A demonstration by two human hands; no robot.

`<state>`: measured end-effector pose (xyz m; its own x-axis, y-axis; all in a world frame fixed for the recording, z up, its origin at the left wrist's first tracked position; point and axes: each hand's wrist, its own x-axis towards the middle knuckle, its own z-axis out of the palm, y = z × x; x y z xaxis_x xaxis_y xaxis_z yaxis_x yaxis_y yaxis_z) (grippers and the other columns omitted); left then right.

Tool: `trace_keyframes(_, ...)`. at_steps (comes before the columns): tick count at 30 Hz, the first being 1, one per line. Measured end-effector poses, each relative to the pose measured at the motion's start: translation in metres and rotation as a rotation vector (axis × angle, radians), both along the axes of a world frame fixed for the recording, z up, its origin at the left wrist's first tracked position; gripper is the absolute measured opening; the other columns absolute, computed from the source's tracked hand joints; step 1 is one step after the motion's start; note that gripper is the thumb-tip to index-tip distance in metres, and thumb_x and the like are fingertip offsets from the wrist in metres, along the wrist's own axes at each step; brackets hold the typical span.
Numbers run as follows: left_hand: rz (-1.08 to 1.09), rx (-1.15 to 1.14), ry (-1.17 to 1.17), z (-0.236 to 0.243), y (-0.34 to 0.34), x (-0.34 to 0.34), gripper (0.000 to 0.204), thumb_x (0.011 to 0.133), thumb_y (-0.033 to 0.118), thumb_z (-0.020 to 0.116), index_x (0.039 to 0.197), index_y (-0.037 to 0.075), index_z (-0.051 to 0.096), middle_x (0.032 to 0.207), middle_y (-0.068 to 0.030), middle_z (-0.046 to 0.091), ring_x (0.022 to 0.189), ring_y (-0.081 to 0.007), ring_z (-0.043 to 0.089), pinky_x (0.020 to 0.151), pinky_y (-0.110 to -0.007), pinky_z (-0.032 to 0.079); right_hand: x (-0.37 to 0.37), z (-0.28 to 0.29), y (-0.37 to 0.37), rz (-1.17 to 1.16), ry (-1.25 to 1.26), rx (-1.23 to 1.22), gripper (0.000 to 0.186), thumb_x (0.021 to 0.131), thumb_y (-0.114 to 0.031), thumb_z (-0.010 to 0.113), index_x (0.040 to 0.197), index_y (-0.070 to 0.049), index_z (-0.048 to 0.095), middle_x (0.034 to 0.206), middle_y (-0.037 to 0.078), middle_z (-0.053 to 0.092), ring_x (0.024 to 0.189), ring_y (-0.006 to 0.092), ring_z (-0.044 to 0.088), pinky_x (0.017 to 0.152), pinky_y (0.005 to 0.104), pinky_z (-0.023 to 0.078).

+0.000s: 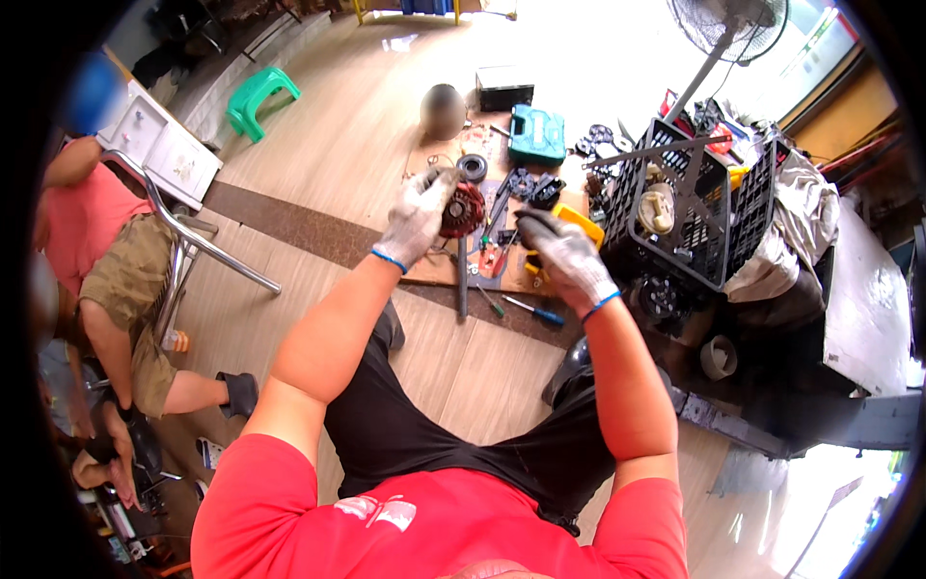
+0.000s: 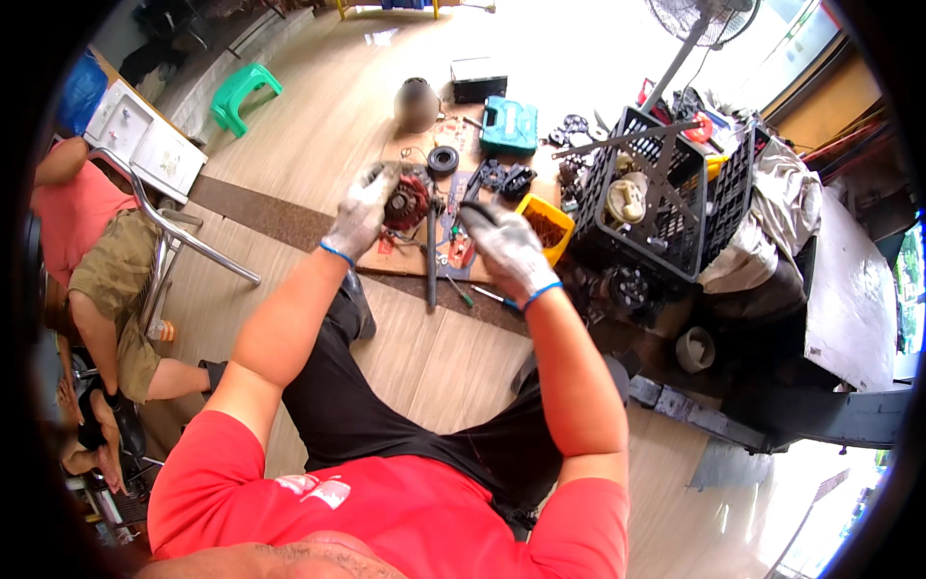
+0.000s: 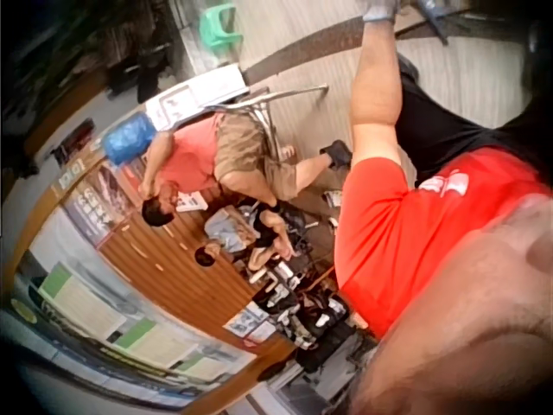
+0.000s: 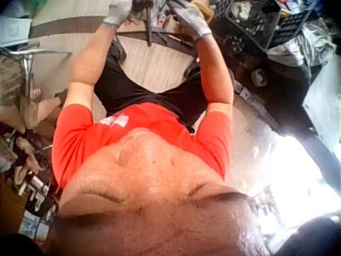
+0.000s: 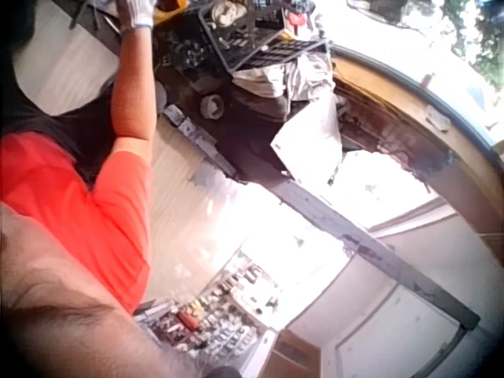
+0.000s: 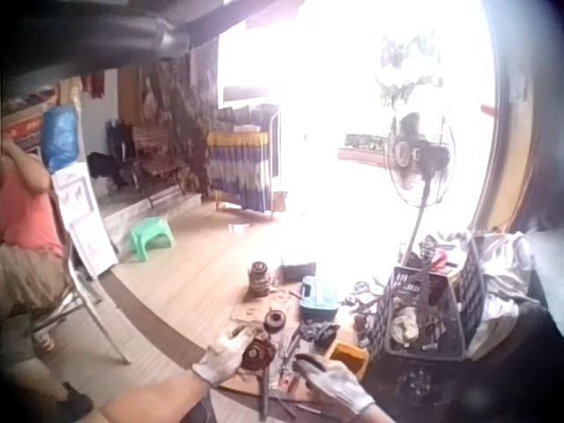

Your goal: The person repairs an alternator by disassembling its components, manipulating the internal wires, and using a screwdriver and pliers while sitting on the floor.

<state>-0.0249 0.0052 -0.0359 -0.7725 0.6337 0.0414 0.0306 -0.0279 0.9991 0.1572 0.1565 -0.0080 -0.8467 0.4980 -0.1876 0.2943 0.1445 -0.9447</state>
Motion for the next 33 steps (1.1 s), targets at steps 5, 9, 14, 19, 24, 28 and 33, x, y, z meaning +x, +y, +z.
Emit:
trace_keyframes(5, 0.005, -0.320, 0.484, -0.012, 0.007, 0.003, 0.049, 0.103, 0.043, 0.056, 0.119, -0.002, 0.067, 0.102, -0.0120, 0.071, 0.094, -0.0144, 0.063, 0.086, -0.031, 0.051, -0.022, -0.032, -0.013, 0.077, -0.045, -0.163, 0.034, 0.099, -0.035, 0.061, 0.116, -0.008, 0.070, 0.089, 0.008, 0.070, 0.075, 0.0166, 0.063, 0.071, 0.0329, 0.051)
trace_keyframes(9, 0.080, -0.294, 0.234, -0.004, 0.006, 0.004, 0.051, 0.101, 0.044, 0.057, 0.118, -0.003, 0.067, 0.102, -0.0183, 0.071, 0.095, -0.0223, 0.066, 0.087, -0.035, 0.051, -0.032, -0.031, -0.037, -0.005, -0.061, -0.779, 0.026, 0.094, -0.032, 0.069, 0.098, -0.006, 0.067, 0.078, 0.005, 0.067, 0.057, 0.0170, 0.062, 0.050, 0.0325, 0.051)
trace_keyframes(14, 0.181, -0.319, 0.215, -0.005, 0.003, 0.003, 0.044, 0.102, 0.040, 0.056, 0.112, -0.001, 0.068, 0.099, -0.0158, 0.072, 0.093, -0.0225, 0.067, 0.085, -0.037, 0.051, -0.032, -0.025, -0.047, 0.111, -0.102, -0.695, 0.029, 0.099, -0.033, 0.061, 0.096, -0.006, 0.070, 0.055, 0.002, 0.053, 0.038, 0.0138, 0.044, 0.035, 0.0304, 0.033)
trace_keyframes(19, 0.307, -0.307, 0.109, -0.020, 0.008, -0.008, 0.045, 0.102, 0.041, 0.054, 0.107, -0.001, 0.068, 0.097, -0.0186, 0.072, 0.092, -0.0273, 0.069, 0.082, -0.041, 0.052, -0.026, -0.013, -0.066, 0.073, -0.160, -0.576, 0.026, 0.098, -0.031, 0.056, 0.094, -0.009, 0.070, 0.056, 0.001, 0.045, 0.040, 0.0127, 0.037, 0.038, 0.0301, 0.026)
trace_keyframes(24, 0.348, -0.275, 0.009, -0.019, 0.008, -0.016, 0.045, 0.101, 0.044, 0.054, 0.106, 0.003, 0.070, 0.096, -0.0181, 0.072, 0.092, -0.0295, 0.069, 0.084, -0.041, 0.051, -0.023, 0.000, -0.074, 0.069, -0.146, -0.660, 0.031, 0.100, -0.034, 0.054, 0.093, -0.007, 0.068, 0.050, 0.001, 0.045, 0.034, 0.0135, 0.036, 0.033, 0.0302, 0.025)
trace_keyframes(28, 0.451, -0.269, -0.045, 0.018, 0.015, -0.004, 0.051, 0.100, 0.049, 0.053, 0.116, 0.003, 0.068, 0.103, -0.0197, 0.072, 0.095, -0.0308, 0.069, 0.089, -0.040, 0.050, 0.022, 0.018, -0.078, 0.114, -0.230, -0.635, 0.032, 0.104, -0.037, 0.049, 0.096, -0.009, 0.063, 0.049, 0.001, 0.046, 0.033, 0.0121, 0.040, 0.032, 0.0287, 0.027)
trace_keyframes(33, 0.619, -0.217, -0.004, -0.012, -0.002, -0.062, 0.054, 0.099, 0.053, 0.053, 0.107, 0.002, 0.069, 0.096, -0.0159, 0.071, 0.089, -0.0299, 0.067, 0.082, -0.042, 0.050, 0.110, 0.054, -0.092, 0.490, -0.059, -0.282, 0.033, 0.106, -0.030, 0.045, 0.103, -0.002, 0.063, 0.057, 0.002, 0.049, 0.038, 0.0086, 0.041, 0.036, 0.0263, 0.029)
